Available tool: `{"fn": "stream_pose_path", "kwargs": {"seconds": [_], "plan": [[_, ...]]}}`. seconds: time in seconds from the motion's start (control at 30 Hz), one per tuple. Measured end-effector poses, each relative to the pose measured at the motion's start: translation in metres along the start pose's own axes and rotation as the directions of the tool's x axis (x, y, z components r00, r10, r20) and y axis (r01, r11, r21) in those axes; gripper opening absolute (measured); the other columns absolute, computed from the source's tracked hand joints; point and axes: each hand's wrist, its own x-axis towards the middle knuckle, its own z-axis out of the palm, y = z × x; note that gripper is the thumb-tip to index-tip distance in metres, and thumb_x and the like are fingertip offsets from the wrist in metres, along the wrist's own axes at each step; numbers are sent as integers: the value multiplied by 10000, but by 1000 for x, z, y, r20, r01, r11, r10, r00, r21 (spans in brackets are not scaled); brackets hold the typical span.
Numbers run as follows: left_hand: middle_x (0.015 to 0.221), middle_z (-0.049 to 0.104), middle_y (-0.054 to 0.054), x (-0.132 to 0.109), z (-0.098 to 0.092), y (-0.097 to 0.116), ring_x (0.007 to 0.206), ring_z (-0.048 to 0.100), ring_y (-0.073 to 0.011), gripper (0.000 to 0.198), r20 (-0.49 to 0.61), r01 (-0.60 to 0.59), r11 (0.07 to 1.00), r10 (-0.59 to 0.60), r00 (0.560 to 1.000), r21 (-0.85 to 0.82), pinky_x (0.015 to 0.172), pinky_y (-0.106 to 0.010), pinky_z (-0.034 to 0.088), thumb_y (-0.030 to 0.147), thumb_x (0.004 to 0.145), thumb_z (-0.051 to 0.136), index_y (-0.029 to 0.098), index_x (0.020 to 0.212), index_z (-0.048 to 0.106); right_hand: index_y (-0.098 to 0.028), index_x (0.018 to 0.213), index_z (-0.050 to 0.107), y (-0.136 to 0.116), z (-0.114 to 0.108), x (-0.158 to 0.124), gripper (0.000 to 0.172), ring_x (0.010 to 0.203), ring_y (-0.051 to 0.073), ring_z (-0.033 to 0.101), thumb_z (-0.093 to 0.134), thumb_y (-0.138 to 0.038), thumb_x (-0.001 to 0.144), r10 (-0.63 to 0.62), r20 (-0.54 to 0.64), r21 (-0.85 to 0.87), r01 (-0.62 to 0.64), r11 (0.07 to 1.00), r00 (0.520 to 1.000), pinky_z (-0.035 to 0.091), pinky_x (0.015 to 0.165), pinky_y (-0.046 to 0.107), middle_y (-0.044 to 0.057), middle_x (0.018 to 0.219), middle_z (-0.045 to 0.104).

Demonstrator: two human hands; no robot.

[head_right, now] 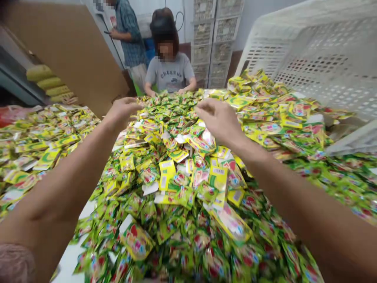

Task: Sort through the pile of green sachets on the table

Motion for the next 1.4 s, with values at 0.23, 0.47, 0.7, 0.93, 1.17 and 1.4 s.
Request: {"fn": "stream_pose_path", "kwargs": {"seconds": [0.23,0.47,0.7,0.93,1.17,1.4], "plan": [[806,665,-56,-143,-85,-36,718,600,-162,470,154,26,997,-14,988,-76,715,-318,486,421,627,685,128,990,624,-226,1144,589,-31,15,-175,395,1057,258,555,465,-471,860,-85,296,-221,154,963,951,412,938,432,72,1120,632],[848,684,-71,-285,-116,-120,799,629,-244,444,-57,219,922,-212,976,320,715,-351,478,515,713,563,162,970,640,-245,1358,375,-28,89,-191,646,1274,340,309,451,-597,822,-36,462,-470,280,837,886,278,978,523,134,1402,368],[1267,520,-124,-330,-89,-170,1182,472,-311,591,-38,24,921,-10,999,390,914,-469,426,472,771,522,226,1297,417,-216,1296,476,-67,131,-193,620,1133,298,484,424,-612,822,12,576,-303,200,932,818,382,925,410,119,1281,515],[1389,343,-192,-314,-51,-141,1232,371,-378,608,-83,-72,808,148,986,584,917,-583,341,447,790,508,211,1337,387,-229,1145,557,-44,129,-143,366,955,184,575,249,-305,962,71,435,-616,240,750,898,418,787,268,54,1067,643],[1355,422,-150,-271,-2,-79,1261,329,-359,714,367,-507,779,380,849,368,997,-533,272,502,692,615,257,1330,405,-144,931,687,23,85,-81,285,1112,325,427,449,-291,874,200,380,-861,267,433,903,308,885,474,194,1132,579],[1191,541,-194,-231,46,-50,1130,455,-370,660,601,-620,717,353,717,318,935,-550,316,347,654,689,195,1261,479,-160,831,726,30,45,-53,351,1096,331,411,402,-34,779,229,404,-884,313,348,886,219,955,505,179,1070,603]]}}
